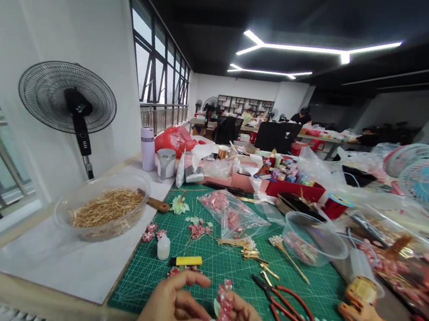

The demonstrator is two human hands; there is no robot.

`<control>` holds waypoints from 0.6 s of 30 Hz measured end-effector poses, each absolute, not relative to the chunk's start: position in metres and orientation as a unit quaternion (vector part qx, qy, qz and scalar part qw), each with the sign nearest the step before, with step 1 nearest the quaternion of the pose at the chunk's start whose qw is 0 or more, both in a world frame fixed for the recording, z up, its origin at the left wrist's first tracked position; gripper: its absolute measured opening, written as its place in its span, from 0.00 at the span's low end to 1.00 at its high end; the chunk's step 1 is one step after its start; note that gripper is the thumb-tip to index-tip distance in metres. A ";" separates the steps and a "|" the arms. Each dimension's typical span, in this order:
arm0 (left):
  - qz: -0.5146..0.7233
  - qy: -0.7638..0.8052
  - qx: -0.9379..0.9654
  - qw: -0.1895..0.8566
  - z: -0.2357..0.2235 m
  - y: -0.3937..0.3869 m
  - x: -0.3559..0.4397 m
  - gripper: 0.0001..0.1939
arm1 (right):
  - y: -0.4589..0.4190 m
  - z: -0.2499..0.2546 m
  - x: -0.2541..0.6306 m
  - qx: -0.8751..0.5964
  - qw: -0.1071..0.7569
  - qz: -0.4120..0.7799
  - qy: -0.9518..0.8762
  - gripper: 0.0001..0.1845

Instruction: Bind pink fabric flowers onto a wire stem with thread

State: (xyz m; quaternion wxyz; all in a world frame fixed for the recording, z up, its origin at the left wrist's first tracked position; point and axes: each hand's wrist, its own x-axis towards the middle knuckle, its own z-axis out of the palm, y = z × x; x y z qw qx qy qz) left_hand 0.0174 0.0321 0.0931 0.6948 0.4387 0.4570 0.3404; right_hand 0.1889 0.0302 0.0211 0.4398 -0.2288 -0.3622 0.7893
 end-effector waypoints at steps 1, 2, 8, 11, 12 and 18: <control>0.347 0.452 0.440 0.694 0.093 0.032 0.016 0.27 | 0.029 0.022 0.186 -0.228 0.441 0.795 -0.347 0.25; 0.353 0.447 0.443 0.692 0.093 0.031 0.015 0.26 | 0.028 0.022 0.183 -0.224 0.441 0.803 -0.333 0.24; 0.365 0.435 0.465 0.679 0.089 0.029 0.007 0.27 | 0.029 0.022 0.172 -0.217 0.435 0.812 -0.324 0.25; 0.363 0.469 0.480 0.647 0.087 0.026 0.004 0.28 | 0.032 0.024 0.175 -0.240 0.444 0.775 -0.379 0.25; 0.361 0.482 0.486 0.633 0.086 0.025 0.003 0.29 | 0.033 0.026 0.178 -0.251 0.448 0.758 -0.402 0.25; 0.287 0.490 0.583 0.581 0.090 0.029 -0.001 0.35 | 0.034 0.060 0.192 -0.388 0.356 0.608 -0.594 0.18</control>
